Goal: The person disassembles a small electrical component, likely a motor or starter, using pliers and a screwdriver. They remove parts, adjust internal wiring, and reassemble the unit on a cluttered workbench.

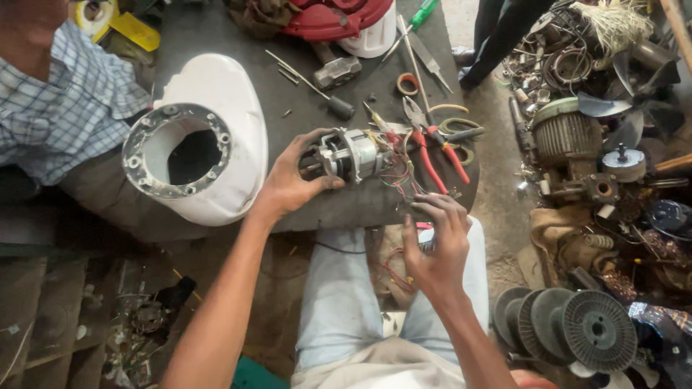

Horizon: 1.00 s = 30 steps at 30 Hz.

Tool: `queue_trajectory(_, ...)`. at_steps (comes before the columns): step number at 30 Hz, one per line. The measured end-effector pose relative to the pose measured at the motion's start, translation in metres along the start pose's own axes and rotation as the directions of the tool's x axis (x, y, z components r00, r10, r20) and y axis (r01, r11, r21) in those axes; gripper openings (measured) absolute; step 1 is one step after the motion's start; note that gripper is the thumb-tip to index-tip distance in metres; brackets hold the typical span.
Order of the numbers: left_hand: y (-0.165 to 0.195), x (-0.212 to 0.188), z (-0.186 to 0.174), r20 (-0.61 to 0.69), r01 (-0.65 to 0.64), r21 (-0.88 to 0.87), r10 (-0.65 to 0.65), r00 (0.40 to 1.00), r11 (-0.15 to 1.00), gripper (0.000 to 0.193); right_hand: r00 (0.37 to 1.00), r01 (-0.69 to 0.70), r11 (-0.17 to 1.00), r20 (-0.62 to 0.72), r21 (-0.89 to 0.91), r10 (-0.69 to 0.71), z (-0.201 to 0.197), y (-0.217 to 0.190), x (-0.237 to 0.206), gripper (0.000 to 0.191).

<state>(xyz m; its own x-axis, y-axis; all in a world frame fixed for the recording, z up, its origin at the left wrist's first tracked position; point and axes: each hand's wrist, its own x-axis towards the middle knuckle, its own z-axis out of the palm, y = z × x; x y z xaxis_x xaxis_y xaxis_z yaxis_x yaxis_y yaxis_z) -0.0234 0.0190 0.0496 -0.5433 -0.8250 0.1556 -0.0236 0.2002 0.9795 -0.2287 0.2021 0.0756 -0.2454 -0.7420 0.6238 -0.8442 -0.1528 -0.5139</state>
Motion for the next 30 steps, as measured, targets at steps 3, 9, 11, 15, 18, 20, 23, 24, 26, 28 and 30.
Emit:
queue_trajectory(3, -0.003, -0.004, 0.006, -0.031, -0.042, 0.001, 0.042, 0.999, 0.999, 0.086, 0.998, -0.052, 0.995, -0.018, 0.09, 0.053, -0.002, 0.01, 0.011, 0.027)
queue_trajectory(9, -0.002, -0.008, 0.01, -0.048, 0.011, -0.034, -0.013, 0.999, 0.999, 0.082, 0.981, -0.12, 0.964, 0.177, 0.236, 0.079, 0.018, 0.056, 0.08, 0.019)
queue_trajectory(11, 0.0, -0.008, 0.007, -0.048, 0.026, -0.074, -0.03, 0.998, 0.997, 0.08, 0.955, -0.091, 0.971, 0.296, 0.22, 0.023, 0.022, 0.066, 0.095, 0.021)
queue_trajectory(15, -0.001, -0.004, 0.0, -0.063, 0.081, -0.108, -0.088, 0.994, 0.991, 0.076, 0.879, -0.16, 0.974, 0.471, 0.161, 0.067, 0.026, 0.078, 0.109, 0.025)
queue_trajectory(18, -0.006, 0.0, -0.001, -0.045, 0.082, -0.19, -0.092, 0.995, 0.978, 0.076, 0.836, -0.26, 0.943, 0.537, 0.206, 0.114, 0.026, 0.083, 0.114, 0.026)
queue_trajectory(20, -0.011, 0.002, -0.002, -0.039, 0.086, -0.256, -0.099, 0.994, 0.963, 0.078, 0.845, -0.25, 0.929, 0.531, 0.271, 0.072, 0.026, 0.084, 0.115, 0.028)
queue_trajectory(23, -0.017, 0.004, -0.003, -0.04, 0.086, -0.331, -0.105, 0.994, 0.94, 0.079, 0.906, -0.153, 0.941, 0.424, 0.303, 0.01, 0.026, 0.082, 0.107, 0.023)
queue_trajectory(24, -0.019, 0.004, -0.003, -0.033, 0.094, -0.362, -0.113, 0.993, 0.928, 0.08, 0.922, -0.16, 0.956, 0.383, 0.245, 0.056, 0.025, 0.079, 0.101, 0.018)
queue_trajectory(26, -0.021, 0.005, -0.004, -0.023, 0.098, -0.406, -0.118, 0.993, 0.909, 0.081, 0.952, -0.062, 0.988, 0.305, 0.142, 0.016, 0.027, 0.072, 0.09, 0.017)
queue_trajectory(28, -0.022, 0.005, -0.003, -0.01, 0.095, -0.435, -0.11, 0.994, 0.896, 0.081, 0.955, 0.153, 0.987, 0.25, 0.038, -0.158, 0.029, 0.067, 0.082, 0.025)
queue_trajectory(30, -0.022, 0.005, -0.002, -0.01, 0.095, -0.41, -0.109, 0.994, 0.907, 0.081, 0.956, 0.093, 0.996, 0.28, -0.015, -0.085, 0.031, 0.062, 0.079, 0.025)
